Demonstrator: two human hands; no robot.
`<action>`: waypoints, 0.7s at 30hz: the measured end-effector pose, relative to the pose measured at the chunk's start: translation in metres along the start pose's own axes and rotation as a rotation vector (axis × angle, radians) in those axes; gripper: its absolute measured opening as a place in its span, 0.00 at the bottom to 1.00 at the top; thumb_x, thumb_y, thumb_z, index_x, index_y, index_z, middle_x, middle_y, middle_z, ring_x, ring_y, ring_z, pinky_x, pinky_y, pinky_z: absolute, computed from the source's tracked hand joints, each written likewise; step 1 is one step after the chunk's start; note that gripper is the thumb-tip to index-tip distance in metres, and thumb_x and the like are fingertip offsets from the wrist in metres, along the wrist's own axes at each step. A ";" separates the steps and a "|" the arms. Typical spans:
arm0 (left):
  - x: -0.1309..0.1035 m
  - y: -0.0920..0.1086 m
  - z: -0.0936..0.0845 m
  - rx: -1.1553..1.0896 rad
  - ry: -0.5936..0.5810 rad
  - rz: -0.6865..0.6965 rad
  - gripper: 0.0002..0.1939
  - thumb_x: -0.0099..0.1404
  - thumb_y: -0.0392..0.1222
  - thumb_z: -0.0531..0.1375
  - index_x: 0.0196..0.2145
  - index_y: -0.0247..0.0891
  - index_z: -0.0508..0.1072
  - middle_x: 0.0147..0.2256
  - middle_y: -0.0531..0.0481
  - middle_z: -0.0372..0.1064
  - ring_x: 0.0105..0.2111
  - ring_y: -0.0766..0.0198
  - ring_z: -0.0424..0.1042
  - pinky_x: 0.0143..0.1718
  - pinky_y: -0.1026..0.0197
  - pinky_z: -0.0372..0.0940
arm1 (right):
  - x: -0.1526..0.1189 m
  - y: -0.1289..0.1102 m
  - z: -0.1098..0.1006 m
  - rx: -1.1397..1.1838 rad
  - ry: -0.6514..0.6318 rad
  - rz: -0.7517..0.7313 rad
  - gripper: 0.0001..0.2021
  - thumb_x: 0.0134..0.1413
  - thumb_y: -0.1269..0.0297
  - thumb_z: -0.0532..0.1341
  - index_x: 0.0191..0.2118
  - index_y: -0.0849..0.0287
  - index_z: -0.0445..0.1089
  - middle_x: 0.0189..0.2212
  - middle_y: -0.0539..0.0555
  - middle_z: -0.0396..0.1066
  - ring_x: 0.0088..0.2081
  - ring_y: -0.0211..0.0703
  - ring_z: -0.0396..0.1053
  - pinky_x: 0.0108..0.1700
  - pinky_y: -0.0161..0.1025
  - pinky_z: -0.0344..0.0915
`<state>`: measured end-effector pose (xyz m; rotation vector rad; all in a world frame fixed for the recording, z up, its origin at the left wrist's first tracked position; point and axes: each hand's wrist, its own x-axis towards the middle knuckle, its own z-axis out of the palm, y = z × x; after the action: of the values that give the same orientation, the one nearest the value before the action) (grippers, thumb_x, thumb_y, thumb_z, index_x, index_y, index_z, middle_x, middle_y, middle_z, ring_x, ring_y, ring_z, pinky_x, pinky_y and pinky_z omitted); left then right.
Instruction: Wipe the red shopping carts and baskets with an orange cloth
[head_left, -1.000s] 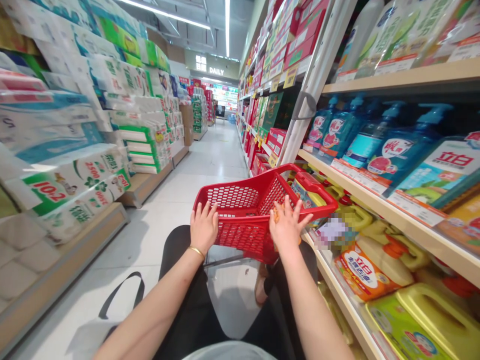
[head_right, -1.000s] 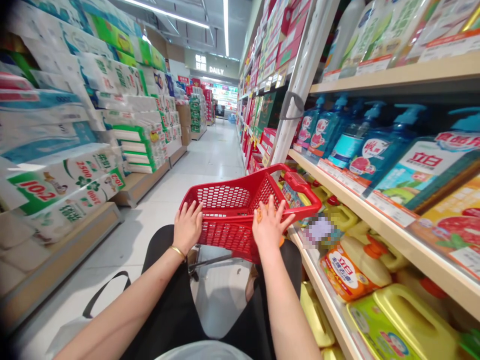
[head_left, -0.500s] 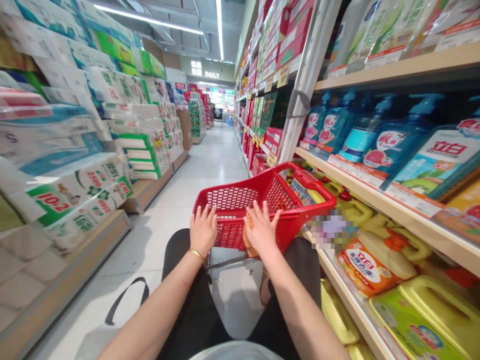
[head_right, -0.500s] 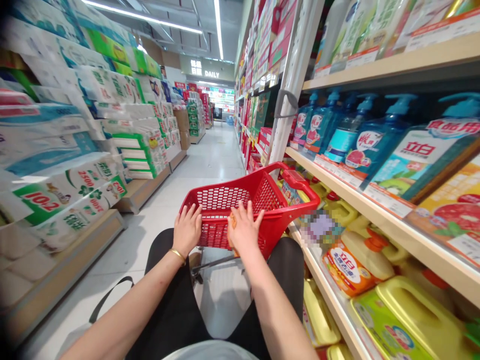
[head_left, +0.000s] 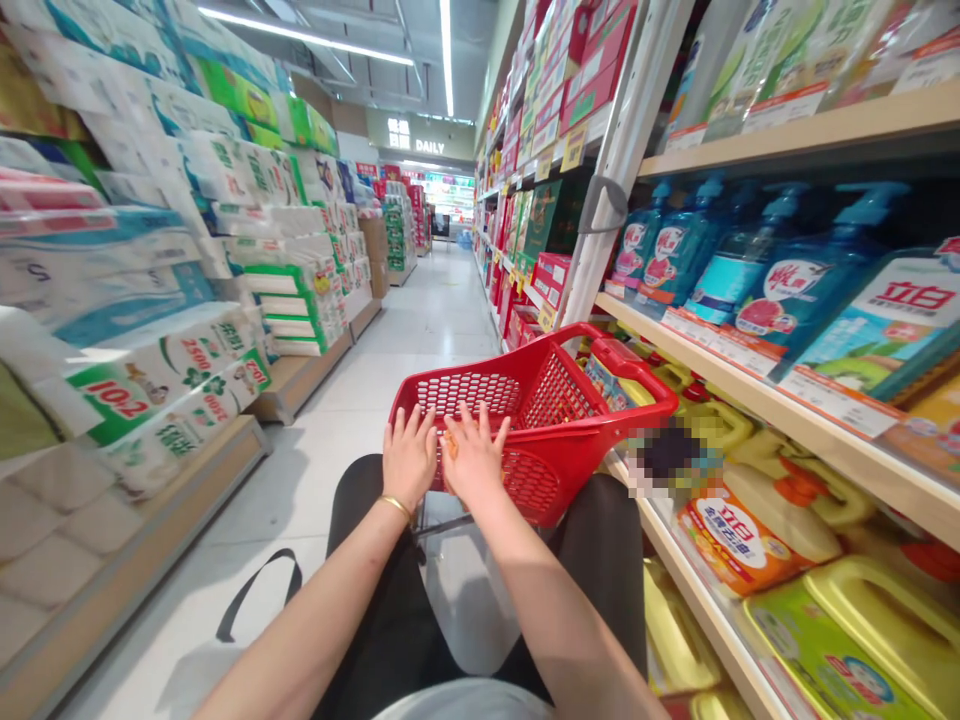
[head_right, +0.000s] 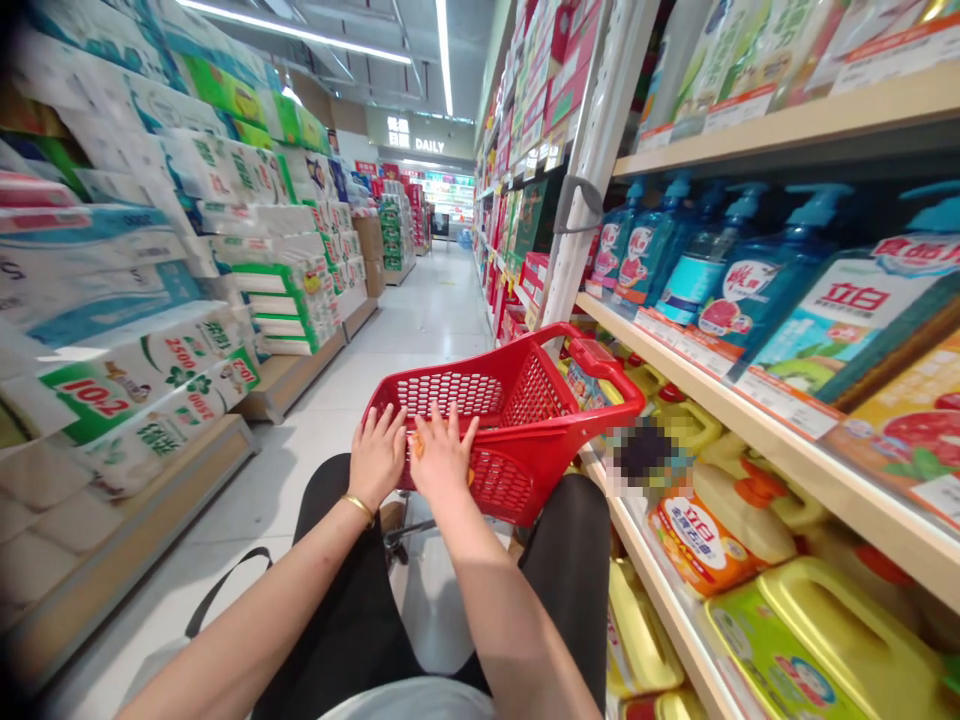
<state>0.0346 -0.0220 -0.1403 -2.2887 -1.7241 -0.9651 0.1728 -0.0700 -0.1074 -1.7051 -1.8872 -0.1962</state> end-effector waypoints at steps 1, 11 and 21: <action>0.000 -0.001 0.001 -0.001 0.008 0.009 0.28 0.78 0.48 0.42 0.70 0.42 0.63 0.71 0.43 0.56 0.74 0.46 0.47 0.71 0.35 0.48 | 0.001 -0.002 -0.001 0.016 -0.005 -0.010 0.23 0.73 0.51 0.52 0.67 0.46 0.66 0.74 0.51 0.52 0.76 0.60 0.37 0.71 0.74 0.21; 0.000 0.001 0.006 -0.039 0.069 0.012 0.29 0.78 0.49 0.42 0.71 0.42 0.62 0.71 0.42 0.56 0.74 0.44 0.46 0.71 0.34 0.47 | -0.097 0.143 -0.130 -0.040 0.306 0.319 0.22 0.73 0.52 0.50 0.48 0.58 0.78 0.54 0.60 0.76 0.54 0.49 0.74 0.61 0.44 0.65; 0.000 -0.001 0.008 -0.039 0.073 0.008 0.29 0.78 0.49 0.42 0.70 0.43 0.64 0.70 0.41 0.59 0.73 0.44 0.48 0.70 0.34 0.48 | -0.084 0.261 -0.146 -0.703 -0.123 0.612 0.26 0.70 0.57 0.48 0.54 0.72 0.77 0.69 0.73 0.58 0.73 0.63 0.50 0.70 0.61 0.46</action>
<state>0.0366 -0.0177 -0.1467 -2.2525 -1.6802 -1.0765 0.4678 -0.1676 -0.1001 -2.7312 -1.3471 -0.5626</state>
